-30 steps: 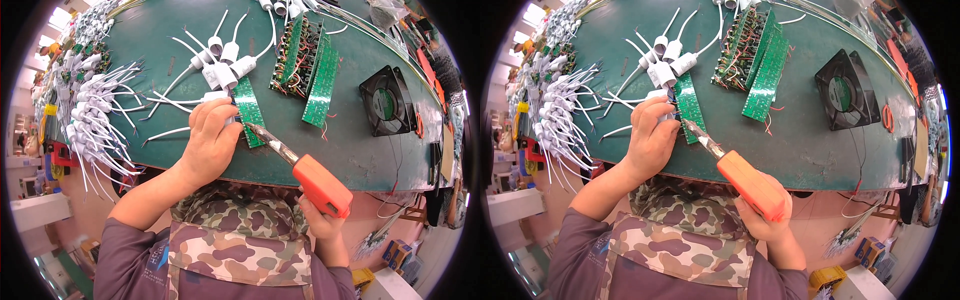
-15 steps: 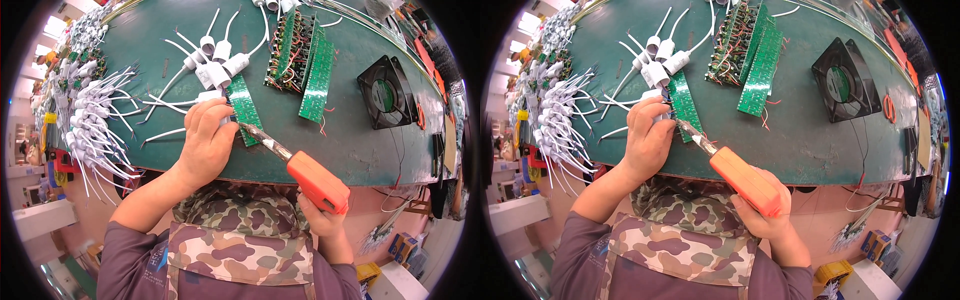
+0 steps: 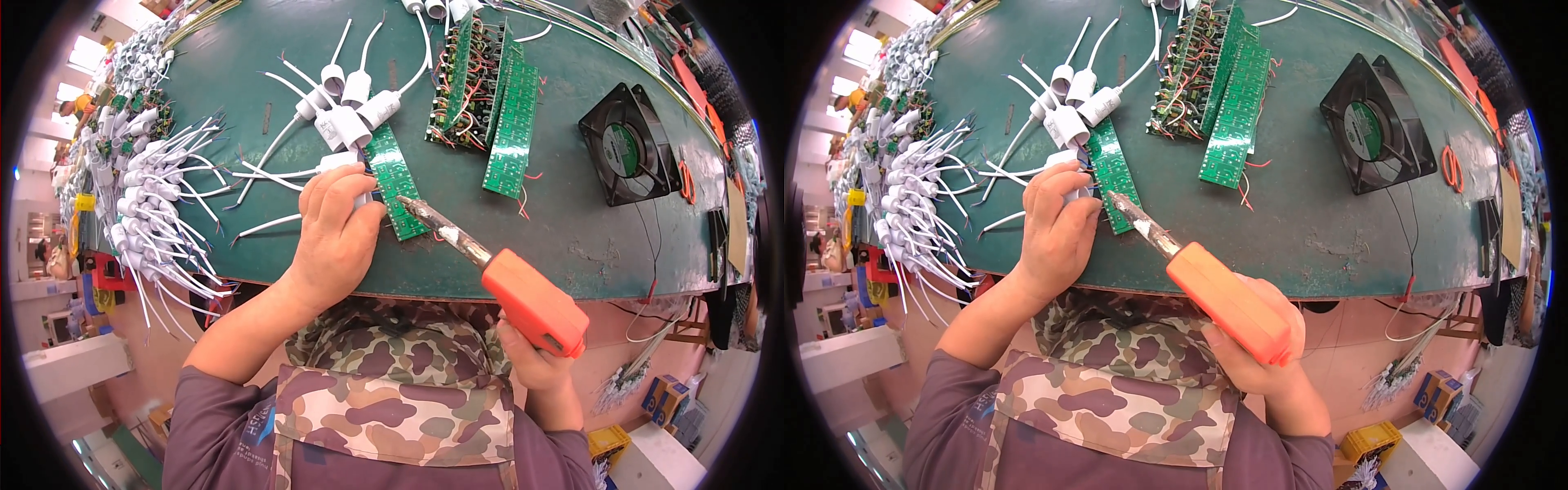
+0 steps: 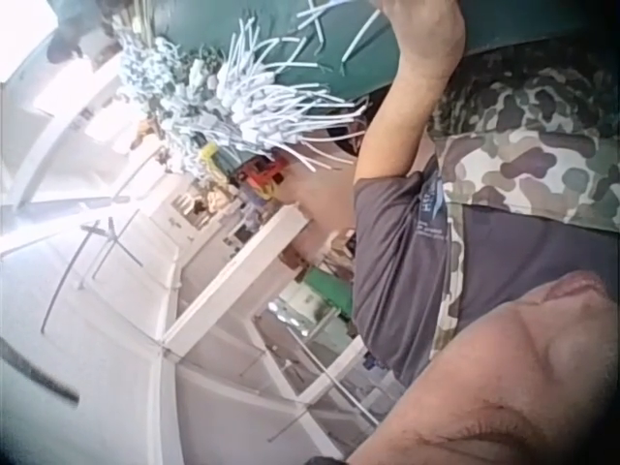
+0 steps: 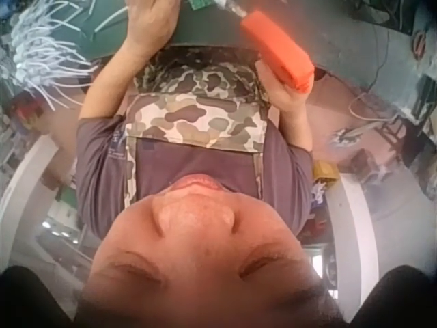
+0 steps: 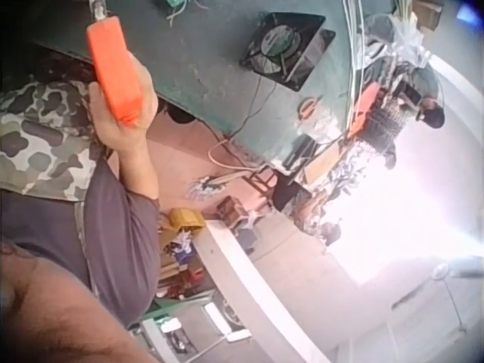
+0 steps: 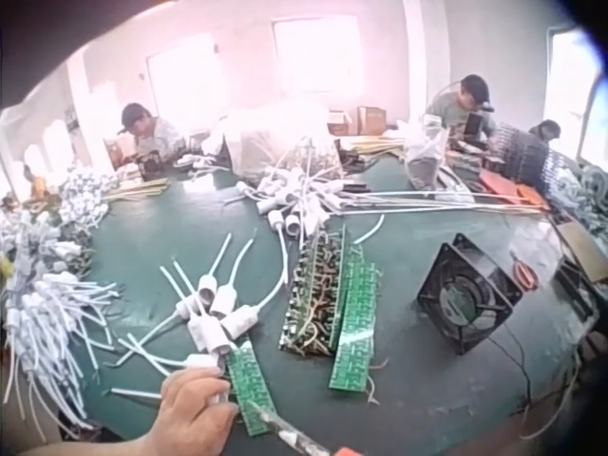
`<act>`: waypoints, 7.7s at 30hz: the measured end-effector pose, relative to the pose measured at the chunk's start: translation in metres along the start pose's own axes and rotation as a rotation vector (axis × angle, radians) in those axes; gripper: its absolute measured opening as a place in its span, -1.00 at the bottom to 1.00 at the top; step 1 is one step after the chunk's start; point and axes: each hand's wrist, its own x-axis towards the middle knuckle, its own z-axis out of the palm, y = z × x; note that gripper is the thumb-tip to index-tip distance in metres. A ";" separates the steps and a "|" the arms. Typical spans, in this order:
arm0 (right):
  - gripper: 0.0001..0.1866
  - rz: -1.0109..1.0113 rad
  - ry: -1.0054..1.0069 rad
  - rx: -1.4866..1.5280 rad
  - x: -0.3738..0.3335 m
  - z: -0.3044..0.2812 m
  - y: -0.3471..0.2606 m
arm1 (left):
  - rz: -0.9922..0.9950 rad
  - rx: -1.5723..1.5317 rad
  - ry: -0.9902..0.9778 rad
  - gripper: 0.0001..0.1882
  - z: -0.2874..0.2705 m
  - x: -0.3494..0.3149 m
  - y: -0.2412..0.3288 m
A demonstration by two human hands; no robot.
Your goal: The person attaches wired components onto circuit boards by soldering the wires to the boards using a soldering gun.
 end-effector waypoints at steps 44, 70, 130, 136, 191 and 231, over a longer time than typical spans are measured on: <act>-0.41 0.016 -0.007 0.142 0.003 0.002 0.003 | 0.016 -0.062 -0.059 -0.73 -0.003 0.001 -0.001; -0.47 0.006 -0.050 0.112 0.012 0.004 -0.004 | 0.031 -0.082 -0.057 -0.73 -0.004 0.000 -0.004; -0.58 0.047 0.316 0.348 -0.016 -0.036 0.005 | -0.496 -0.189 -0.327 -0.57 0.083 0.250 -0.183; -0.58 0.158 0.374 0.322 -0.015 -0.039 0.003 | -0.630 -0.054 -0.335 -0.47 0.130 0.276 -0.182; -0.80 0.325 0.169 0.301 -0.026 0.002 -0.016 | -0.058 -0.149 0.071 -0.76 -0.002 -0.012 0.013; -0.50 0.103 -0.008 0.180 -0.016 0.004 -0.001 | -0.040 -0.160 0.062 -0.72 0.002 -0.011 0.013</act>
